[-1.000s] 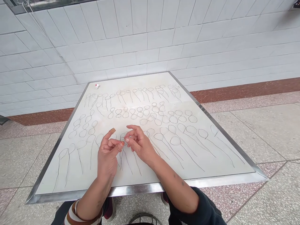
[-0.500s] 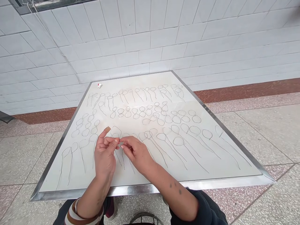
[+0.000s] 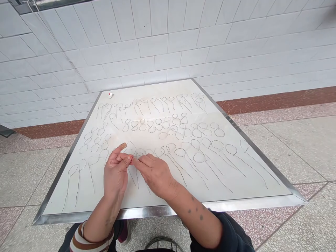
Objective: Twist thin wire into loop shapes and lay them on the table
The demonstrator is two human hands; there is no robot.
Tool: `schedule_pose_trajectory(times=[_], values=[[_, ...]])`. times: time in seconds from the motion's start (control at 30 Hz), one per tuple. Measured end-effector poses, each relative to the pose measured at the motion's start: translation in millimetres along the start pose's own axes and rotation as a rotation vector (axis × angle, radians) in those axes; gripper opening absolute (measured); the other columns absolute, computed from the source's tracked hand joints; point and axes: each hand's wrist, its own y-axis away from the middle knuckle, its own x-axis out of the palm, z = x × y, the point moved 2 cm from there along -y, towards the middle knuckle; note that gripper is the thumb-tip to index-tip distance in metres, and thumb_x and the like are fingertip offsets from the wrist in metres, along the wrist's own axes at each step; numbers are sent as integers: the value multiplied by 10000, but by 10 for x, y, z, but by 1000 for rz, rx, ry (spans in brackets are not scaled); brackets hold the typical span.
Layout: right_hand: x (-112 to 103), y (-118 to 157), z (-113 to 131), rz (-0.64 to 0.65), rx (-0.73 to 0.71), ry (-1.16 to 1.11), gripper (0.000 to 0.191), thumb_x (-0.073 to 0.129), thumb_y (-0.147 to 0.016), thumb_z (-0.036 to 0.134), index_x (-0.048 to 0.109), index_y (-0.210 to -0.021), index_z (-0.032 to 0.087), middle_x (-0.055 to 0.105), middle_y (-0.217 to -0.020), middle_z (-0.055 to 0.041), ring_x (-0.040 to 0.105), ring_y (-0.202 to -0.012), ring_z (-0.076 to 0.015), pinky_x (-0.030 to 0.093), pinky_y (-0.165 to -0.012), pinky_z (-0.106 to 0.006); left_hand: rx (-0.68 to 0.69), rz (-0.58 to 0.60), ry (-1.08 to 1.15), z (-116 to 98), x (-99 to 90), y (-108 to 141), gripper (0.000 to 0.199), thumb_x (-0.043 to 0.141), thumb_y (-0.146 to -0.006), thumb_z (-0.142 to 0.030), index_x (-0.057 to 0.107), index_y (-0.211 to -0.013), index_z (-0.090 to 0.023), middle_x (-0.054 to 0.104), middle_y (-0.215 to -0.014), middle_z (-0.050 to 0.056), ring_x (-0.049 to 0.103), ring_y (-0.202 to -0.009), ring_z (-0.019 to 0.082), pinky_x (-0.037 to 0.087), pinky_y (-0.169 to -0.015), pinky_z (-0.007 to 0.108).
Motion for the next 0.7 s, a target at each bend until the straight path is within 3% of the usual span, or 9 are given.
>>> schedule_pose_trajectory(times=[0.2, 0.43, 0.57, 0.7], values=[[58, 41, -35, 7, -14, 16, 391, 397, -970, 106, 569, -1285, 261, 657, -803, -34, 519, -698, -161, 450, -591, -299, 20, -31, 39, 14, -7, -16, 416, 774, -697, -132, 668, -1093, -202, 600, -631, -64, 582, -668, 83, 454, -821, 259], [30, 32, -45, 14, 22, -138, 356, 440, -972, 152, 589, -1274, 270, 682, -888, -53, 573, -766, -175, 497, -643, -322, 36, -48, 29, -5, -9, -27, 440, 780, -695, -160, 664, -1115, -214, 588, -646, -61, 588, -711, 102, 452, -829, 270], [-60, -21, -88, -56, 219, -402, 210, 530, -953, 312, 672, -1102, 272, 654, -877, -52, 601, -794, -175, 516, -636, -309, 71, -41, -39, -67, -36, -43, 488, 774, -711, -196, 640, -1179, -233, 600, -689, -51, 600, -761, 118, 453, -869, 295], [-137, -89, -107, -47, 449, -667, 263, 594, -902, 374, 644, -1147, 294, 599, -946, -44, 591, -849, -167, 520, -658, -292, 38, 65, -96, -97, 2, 5, 503, 764, -728, -215, 615, -1208, -227, 612, -687, -48, 607, -752, 127, 470, -853, 310]])
